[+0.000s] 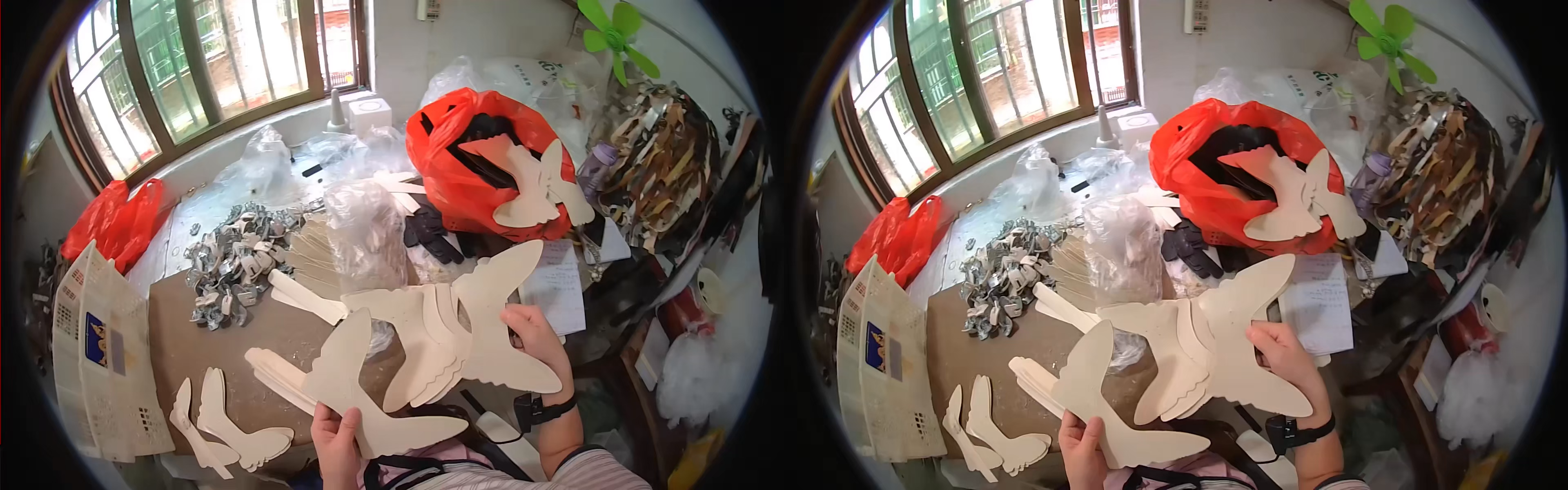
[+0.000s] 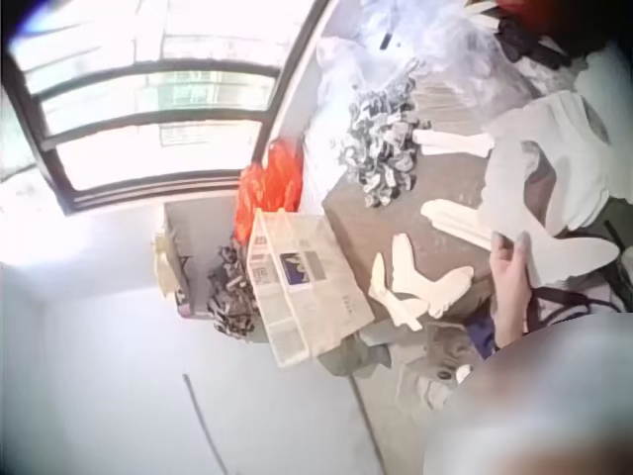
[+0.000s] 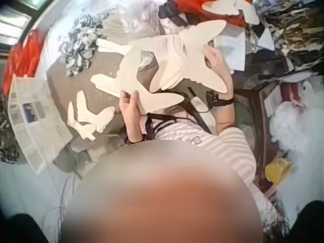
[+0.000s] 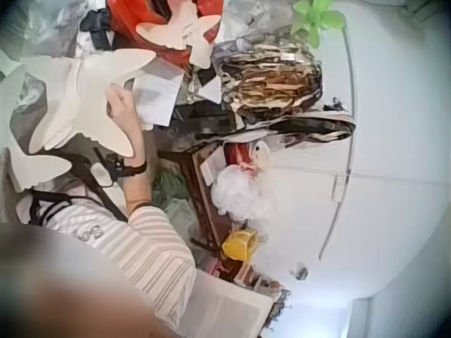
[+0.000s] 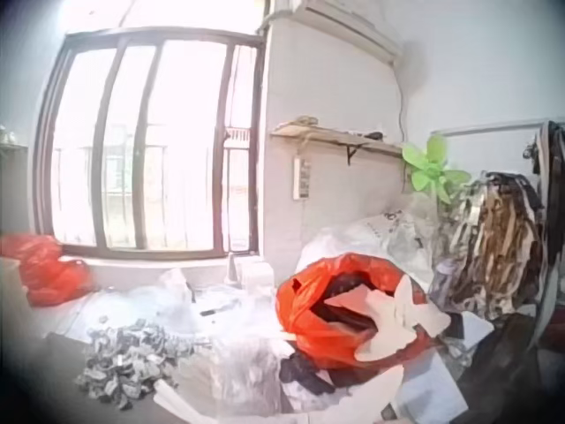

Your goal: Attaching metal clips to boot-shaped shoe upper components at a workshop table.

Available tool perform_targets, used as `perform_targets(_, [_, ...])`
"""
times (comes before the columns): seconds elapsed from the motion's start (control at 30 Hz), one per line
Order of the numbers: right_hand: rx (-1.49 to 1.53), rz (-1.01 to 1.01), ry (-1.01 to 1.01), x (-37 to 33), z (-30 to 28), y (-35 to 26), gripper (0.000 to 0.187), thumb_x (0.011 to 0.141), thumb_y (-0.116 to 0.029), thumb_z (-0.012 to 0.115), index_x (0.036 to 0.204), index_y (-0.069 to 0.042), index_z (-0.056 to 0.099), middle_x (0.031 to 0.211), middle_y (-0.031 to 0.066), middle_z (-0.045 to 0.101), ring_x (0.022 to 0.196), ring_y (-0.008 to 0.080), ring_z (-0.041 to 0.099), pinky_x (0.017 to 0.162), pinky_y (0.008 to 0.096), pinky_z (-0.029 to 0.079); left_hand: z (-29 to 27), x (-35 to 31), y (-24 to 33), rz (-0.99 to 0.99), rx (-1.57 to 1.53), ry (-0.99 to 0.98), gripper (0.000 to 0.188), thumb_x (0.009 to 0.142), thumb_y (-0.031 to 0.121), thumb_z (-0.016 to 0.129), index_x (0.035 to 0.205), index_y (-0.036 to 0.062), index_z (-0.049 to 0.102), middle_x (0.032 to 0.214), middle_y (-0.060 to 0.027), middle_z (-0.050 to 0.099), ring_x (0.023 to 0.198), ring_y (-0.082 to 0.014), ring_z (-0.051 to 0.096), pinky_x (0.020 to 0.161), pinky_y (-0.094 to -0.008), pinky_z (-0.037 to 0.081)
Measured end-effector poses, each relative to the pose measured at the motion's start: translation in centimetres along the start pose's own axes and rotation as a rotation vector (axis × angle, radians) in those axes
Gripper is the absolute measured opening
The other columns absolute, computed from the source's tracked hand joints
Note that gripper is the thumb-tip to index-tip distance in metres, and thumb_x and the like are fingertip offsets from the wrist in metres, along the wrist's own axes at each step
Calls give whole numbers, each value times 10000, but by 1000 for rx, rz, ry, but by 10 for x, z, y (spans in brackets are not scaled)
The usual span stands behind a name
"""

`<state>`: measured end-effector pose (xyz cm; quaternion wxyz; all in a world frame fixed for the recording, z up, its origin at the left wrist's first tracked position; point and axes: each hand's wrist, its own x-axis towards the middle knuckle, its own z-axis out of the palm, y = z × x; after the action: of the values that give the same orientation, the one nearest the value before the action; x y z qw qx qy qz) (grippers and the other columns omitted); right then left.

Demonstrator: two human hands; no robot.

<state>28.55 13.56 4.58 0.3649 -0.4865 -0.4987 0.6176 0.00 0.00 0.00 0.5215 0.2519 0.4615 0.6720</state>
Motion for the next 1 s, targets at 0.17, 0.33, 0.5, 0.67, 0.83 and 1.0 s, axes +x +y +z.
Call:
perform_targets(0.17, [152,83,33,-17,19,-5,264,921,-266,499,935,-45,643,749,-70,556,579,-18,447,477,165,324,2,-2,-3,-104,-64,-26,364,952,36,492,1301,-55,448,1191,-115,584,1070,-152,562,931,-272,433])
perform_targets(0.33, [156,85,47,-19,18,-9,254,913,-267,503,930,-54,640,753,-57,570,580,-5,455,482,162,343,19,22,-12,-88,-35,-122,378,973,114,481,1317,-37,435,1212,-97,574,1062,-143,575,876,-265,466])
perform_targets(0.5, [147,109,80,-32,17,-16,242,906,-259,512,930,-53,637,760,-41,583,583,11,468,489,162,364,32,28,-11,-151,-11,-168,375,973,118,490,1316,-26,441,1208,-86,578,1054,-140,577,878,-264,465])
perform_targets(0.67, [-95,7,15,-37,17,-10,287,928,-277,527,822,-20,601,695,-19,543,589,46,427,541,201,367,29,19,-12,-104,-10,-128,365,975,113,486,1312,-22,445,1193,-87,584,1037,-133,584,862,-261,477])
perform_targets(0.83, [-964,-194,285,-25,41,-14,261,896,-230,543,776,-2,588,625,135,595,527,234,574,521,376,454,16,2,0,-61,20,15,332,975,78,475,1283,-42,449,1158,-104,595,1012,-130,575,883,-263,451])
perform_targets(1.0, [-1227,-160,77,7,92,0,312,899,-305,548,974,-29,673,669,199,617,632,385,619,594,460,485,4,-8,8,0,7,70,360,971,84,478,1306,-42,439,1199,-114,584,1045,-150,584,904,-277,464])
